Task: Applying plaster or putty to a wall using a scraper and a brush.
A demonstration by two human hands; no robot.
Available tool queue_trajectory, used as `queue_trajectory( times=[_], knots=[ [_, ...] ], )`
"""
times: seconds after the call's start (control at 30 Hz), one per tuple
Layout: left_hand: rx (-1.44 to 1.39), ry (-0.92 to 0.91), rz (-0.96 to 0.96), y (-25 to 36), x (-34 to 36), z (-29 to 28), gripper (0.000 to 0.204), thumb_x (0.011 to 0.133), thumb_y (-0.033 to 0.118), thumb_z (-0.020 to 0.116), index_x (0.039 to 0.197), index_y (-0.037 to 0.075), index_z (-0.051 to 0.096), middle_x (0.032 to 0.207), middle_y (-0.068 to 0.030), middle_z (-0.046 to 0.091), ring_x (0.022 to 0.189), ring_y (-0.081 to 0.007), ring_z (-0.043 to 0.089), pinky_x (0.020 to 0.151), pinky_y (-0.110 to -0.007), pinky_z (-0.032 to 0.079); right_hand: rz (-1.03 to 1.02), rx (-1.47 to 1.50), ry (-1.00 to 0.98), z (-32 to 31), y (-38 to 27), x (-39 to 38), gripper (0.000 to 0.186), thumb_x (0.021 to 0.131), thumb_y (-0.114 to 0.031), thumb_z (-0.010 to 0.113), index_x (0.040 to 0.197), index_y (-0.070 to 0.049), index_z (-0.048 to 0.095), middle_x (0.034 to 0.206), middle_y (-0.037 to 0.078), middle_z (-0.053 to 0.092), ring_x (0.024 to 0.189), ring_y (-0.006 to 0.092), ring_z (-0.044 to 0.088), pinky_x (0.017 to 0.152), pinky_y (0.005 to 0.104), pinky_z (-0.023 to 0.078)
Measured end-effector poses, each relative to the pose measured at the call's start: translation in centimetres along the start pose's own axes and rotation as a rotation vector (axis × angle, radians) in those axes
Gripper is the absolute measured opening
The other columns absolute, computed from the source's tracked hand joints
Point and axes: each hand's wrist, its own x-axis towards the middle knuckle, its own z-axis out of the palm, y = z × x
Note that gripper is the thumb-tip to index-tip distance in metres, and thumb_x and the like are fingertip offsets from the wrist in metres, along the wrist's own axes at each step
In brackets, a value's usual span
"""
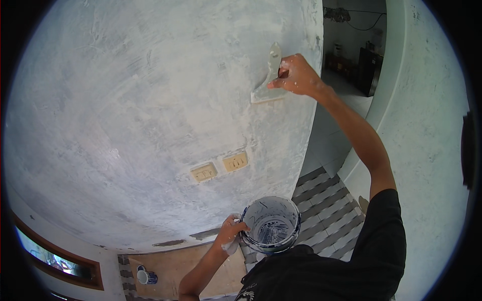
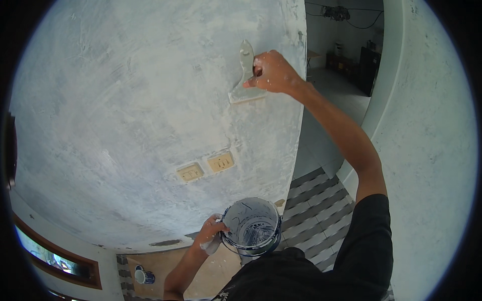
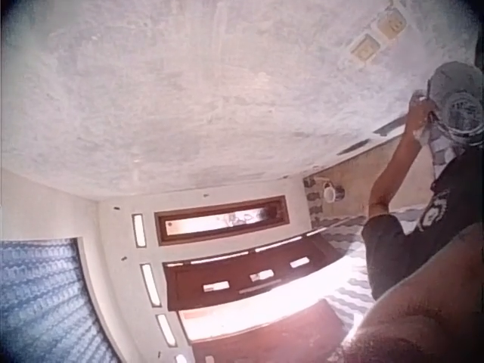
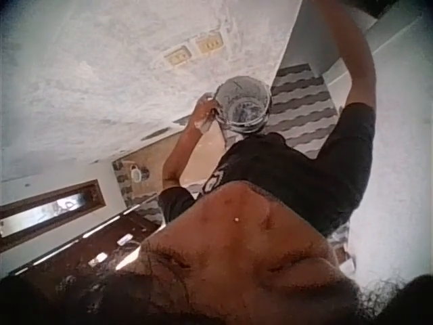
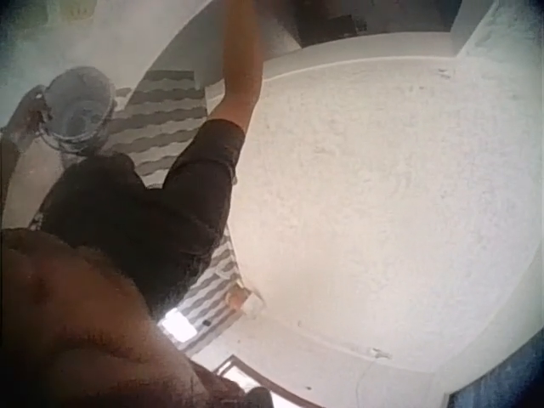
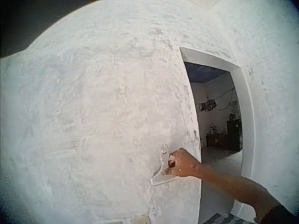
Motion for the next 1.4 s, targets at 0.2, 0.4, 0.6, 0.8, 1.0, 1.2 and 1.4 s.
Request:
queue_trajectory(
  times=[0.2,0.4,0.6,0.8,1.0,1.2,1.4],
  knots=[
    [-0.023,0.026,0.031,0.3,-1.2,0.7,0.035,0.071,-0.004,0.061,0.103,0.002,0.047,0.080,-0.0096,0.061,0.070,-0.0200,0.062,0.062,-0.033,0.051,-0.177,-0.002,0.151,-4.4,-0.3,2.0,0.029,0.067,-0.019,0.083,0.082,0.001,0.069,0.072,0.013,0.068,0.060,0.0179,0.061,0.061,0.0300,0.049],
    [-0.029,0.028,0.028,0.7,-1.4,0.6,0.036,0.070,-0.005,0.062,0.102,0.004,0.047,0.080,-0.0096,0.061,0.068,-0.0210,0.061,0.060,-0.036,0.051,-0.247,-0.140,0.320,-9.9,-6.2,3.2,0.026,0.075,-0.019,0.076,0.094,-0.002,0.069,0.084,0.012,0.070,0.076,0.0234,0.068,0.073,0.0335,0.053],
    [0.004,-0.002,0.003,0.3,-0.3,0.1,0.036,0.069,-0.005,0.061,0.101,0.002,0.047,0.085,-0.0113,0.061,0.073,-0.0215,0.062,0.065,-0.035,0.051,-0.638,-0.479,0.749,-11.4,-10.1,3.9,0.020,0.078,-0.020,0.072,0.083,-0.002,0.064,0.076,0.013,0.068,0.068,0.0271,0.067,0.064,0.0341,0.051],
    [-0.009,-0.044,0.006,0.1,0.0,0.4,0.034,0.070,-0.005,0.060,0.101,0.002,0.048,0.083,-0.0109,0.062,0.072,-0.0209,0.062,0.067,-0.033,0.051,-0.919,-0.559,0.650,-3.5,-4.2,2.0,0.029,0.078,-0.014,0.074,0.103,-0.002,0.066,0.100,0.014,0.069,0.088,0.0257,0.068,0.078,0.0344,0.055],
    [-0.054,-0.030,0.042,-1.1,0.4,-1.1,0.035,0.072,-0.006,0.061,0.102,0.008,0.047,0.076,-0.0081,0.063,0.066,-0.0174,0.062,0.061,-0.028,0.048,-0.661,-0.391,0.334,3.0,-1.1,-8.2,0.034,0.075,-0.003,0.070,0.109,-0.003,0.063,0.107,0.016,0.066,0.094,0.0301,0.066,0.077,0.0340,0.056],
    [0.062,0.035,0.133,-1.6,0.6,-1.5,0.036,0.072,-0.005,0.062,0.102,0.007,0.046,0.079,-0.0080,0.062,0.066,-0.0157,0.060,0.059,-0.027,0.046,-0.399,-0.086,0.152,6.1,-0.2,-13.9,0.036,0.071,0.004,0.072,0.106,-0.001,0.064,0.103,0.015,0.068,0.090,0.0291,0.068,0.074,0.0340,0.056],
    [0.103,0.084,0.096,-2.8,0.9,-2.1,0.036,0.071,-0.005,0.063,0.102,0.004,0.046,0.082,-0.0068,0.060,0.070,-0.0154,0.060,0.062,-0.027,0.047,-0.352,0.249,0.333,10.5,-0.5,-16.8,0.024,0.075,0.005,0.070,0.098,-0.001,0.067,0.095,0.014,0.070,0.089,0.0251,0.069,0.073,0.0309,0.056]
  ],
)
